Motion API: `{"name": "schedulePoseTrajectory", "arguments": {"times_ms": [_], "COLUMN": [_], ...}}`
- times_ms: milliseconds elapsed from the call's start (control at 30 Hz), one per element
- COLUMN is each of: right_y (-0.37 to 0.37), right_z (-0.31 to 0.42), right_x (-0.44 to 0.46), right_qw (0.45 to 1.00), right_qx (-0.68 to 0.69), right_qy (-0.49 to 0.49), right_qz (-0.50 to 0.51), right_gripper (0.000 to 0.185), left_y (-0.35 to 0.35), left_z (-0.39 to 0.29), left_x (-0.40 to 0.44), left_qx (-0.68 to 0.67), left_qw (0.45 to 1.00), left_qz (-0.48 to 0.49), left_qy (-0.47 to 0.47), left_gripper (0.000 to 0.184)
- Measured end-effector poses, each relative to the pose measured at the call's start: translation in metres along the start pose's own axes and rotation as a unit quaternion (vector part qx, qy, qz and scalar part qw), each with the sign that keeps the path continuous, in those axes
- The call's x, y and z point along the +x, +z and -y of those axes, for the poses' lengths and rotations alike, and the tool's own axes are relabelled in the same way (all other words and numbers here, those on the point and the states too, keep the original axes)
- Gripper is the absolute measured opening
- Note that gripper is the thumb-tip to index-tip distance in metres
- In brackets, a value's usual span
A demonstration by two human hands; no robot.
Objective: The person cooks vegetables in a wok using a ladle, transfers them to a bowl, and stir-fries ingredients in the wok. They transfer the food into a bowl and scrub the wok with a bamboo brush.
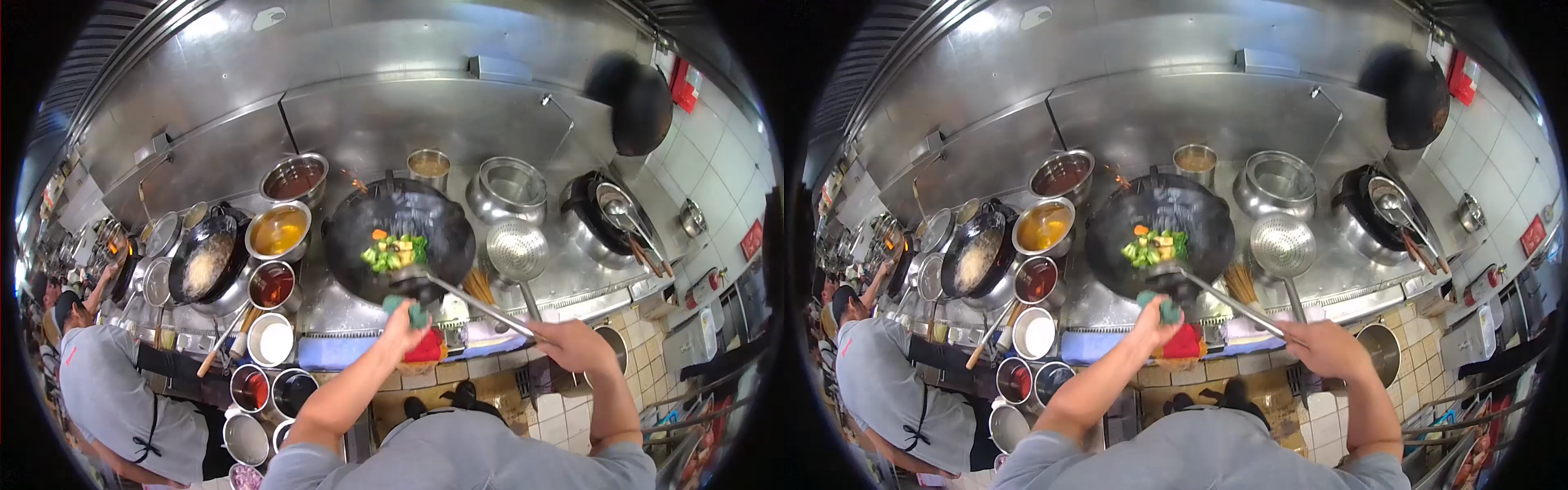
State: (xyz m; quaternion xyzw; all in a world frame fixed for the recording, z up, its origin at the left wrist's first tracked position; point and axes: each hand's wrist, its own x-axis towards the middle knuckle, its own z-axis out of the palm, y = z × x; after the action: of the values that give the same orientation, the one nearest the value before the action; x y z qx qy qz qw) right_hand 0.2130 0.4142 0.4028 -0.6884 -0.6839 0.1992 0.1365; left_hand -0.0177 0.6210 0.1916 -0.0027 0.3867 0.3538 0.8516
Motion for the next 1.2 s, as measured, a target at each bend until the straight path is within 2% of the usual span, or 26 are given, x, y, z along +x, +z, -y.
{"name": "schedulePoseTrajectory", "arguments": {"times_ms": [67, 100, 133, 200, 267, 333, 367, 433, 500, 533, 567, 633, 733, 767, 800, 867, 900, 933, 967, 1000, 1100, 1200], "right_y": [-0.015, -0.015, -0.01, 0.007, 0.04, 0.062, 0.069, 0.084, 0.079, 0.075, 0.072, 0.055, 0.013, -0.002, -0.014, -0.022, -0.024, -0.013, 0.001, 0.014, 0.052, 0.066], "right_z": [-0.006, -0.006, -0.006, -0.004, -0.013, -0.008, -0.013, -0.017, -0.011, -0.01, -0.008, -0.001, 0.001, -0.002, -0.007, -0.001, 0.003, -0.005, -0.005, -0.003, -0.008, -0.001], "right_x": [-0.015, -0.009, 0.001, 0.027, 0.069, 0.095, 0.103, 0.108, 0.096, 0.091, 0.082, 0.061, 0.028, 0.018, 0.011, 0.017, 0.019, 0.033, 0.049, 0.068, 0.105, 0.105], "right_qw": [0.997, 0.998, 0.998, 1.0, 0.997, 0.998, 0.997, 0.996, 0.997, 0.997, 0.996, 0.998, 0.999, 0.998, 0.998, 0.997, 0.995, 0.998, 0.997, 0.996, 0.997, 0.999], "right_qx": [-0.037, -0.037, -0.043, -0.004, -0.069, -0.062, -0.067, -0.037, -0.025, 0.008, 0.042, 0.018, -0.015, -0.019, -0.032, -0.039, -0.049, -0.045, -0.062, -0.082, -0.082, -0.028], "right_qy": [-0.004, -0.004, -0.003, -0.011, -0.033, 0.023, 0.02, -0.005, 0.001, 0.0, 0.004, 0.037, 0.016, 0.012, -0.011, 0.013, 0.036, -0.019, -0.004, 0.01, -0.005, 0.026], "right_qz": [0.062, 0.059, 0.055, 0.022, -0.003, -0.01, -0.014, -0.082, -0.072, -0.076, -0.078, -0.043, 0.041, 0.062, 0.057, 0.066, 0.084, 0.047, 0.044, 0.04, 0.006, -0.038], "right_gripper": [0.041, 0.041, 0.04, 0.037, 0.036, 0.035, 0.035, 0.037, 0.038, 0.038, 0.038, 0.038, 0.041, 0.041, 0.04, 0.039, 0.038, 0.037, 0.036, 0.036, 0.036, 0.038], "left_y": [0.008, 0.014, 0.024, 0.024, 0.006, -0.027, -0.04, -0.055, -0.047, -0.063, -0.034, -0.016, -0.001, 0.007, 0.02, 0.038, 0.04, 0.04, 0.039, 0.02, -0.036, -0.067], "left_z": [0.009, 0.009, 0.005, -0.013, -0.021, -0.003, 0.006, 0.032, 0.047, 0.054, 0.047, 0.026, 0.003, 0.004, 0.003, -0.003, -0.009, -0.015, -0.022, -0.02, 0.003, 0.029], "left_x": [-0.045, -0.06, -0.06, -0.028, 0.017, 0.036, 0.039, 0.02, -0.007, 0.019, 0.0, 0.021, 0.008, -0.01, -0.033, -0.05, -0.039, -0.029, -0.014, 0.013, 0.042, 0.047], "left_qx": [0.023, 0.036, 0.021, 0.035, 0.071, 0.083, 0.1, 0.146, 0.142, 0.103, 0.059, 0.055, 0.06, 0.046, 0.06, 0.091, 0.086, 0.093, 0.099, 0.111, 0.149, 0.152], "left_qw": [0.999, 0.998, 0.999, 0.998, 0.997, 0.996, 0.994, 0.989, 0.983, 0.993, 0.997, 0.998, 0.998, 0.999, 0.998, 0.995, 0.996, 0.995, 0.994, 0.993, 0.988, 0.986], "left_qz": [0.026, 0.029, -0.014, -0.008, -0.001, 0.02, 0.038, -0.012, -0.078, 0.035, -0.007, -0.013, 0.023, 0.001, 0.016, 0.021, 0.018, 0.018, 0.021, -0.006, 0.021, -0.016], "left_qy": [-0.038, -0.052, -0.039, -0.047, -0.04, -0.031, -0.024, -0.035, -0.083, -0.041, -0.045, 0.024, 0.007, -0.011, -0.015, -0.032, -0.034, -0.039, -0.043, -0.03, -0.035, -0.063], "left_gripper": [0.009, 0.01, 0.01, 0.012, 0.014, 0.014, 0.014, 0.011, 0.009, 0.008, 0.007, 0.01, 0.012, 0.013, 0.014, 0.017, 0.017, 0.017, 0.017, 0.016, 0.014, 0.012]}}
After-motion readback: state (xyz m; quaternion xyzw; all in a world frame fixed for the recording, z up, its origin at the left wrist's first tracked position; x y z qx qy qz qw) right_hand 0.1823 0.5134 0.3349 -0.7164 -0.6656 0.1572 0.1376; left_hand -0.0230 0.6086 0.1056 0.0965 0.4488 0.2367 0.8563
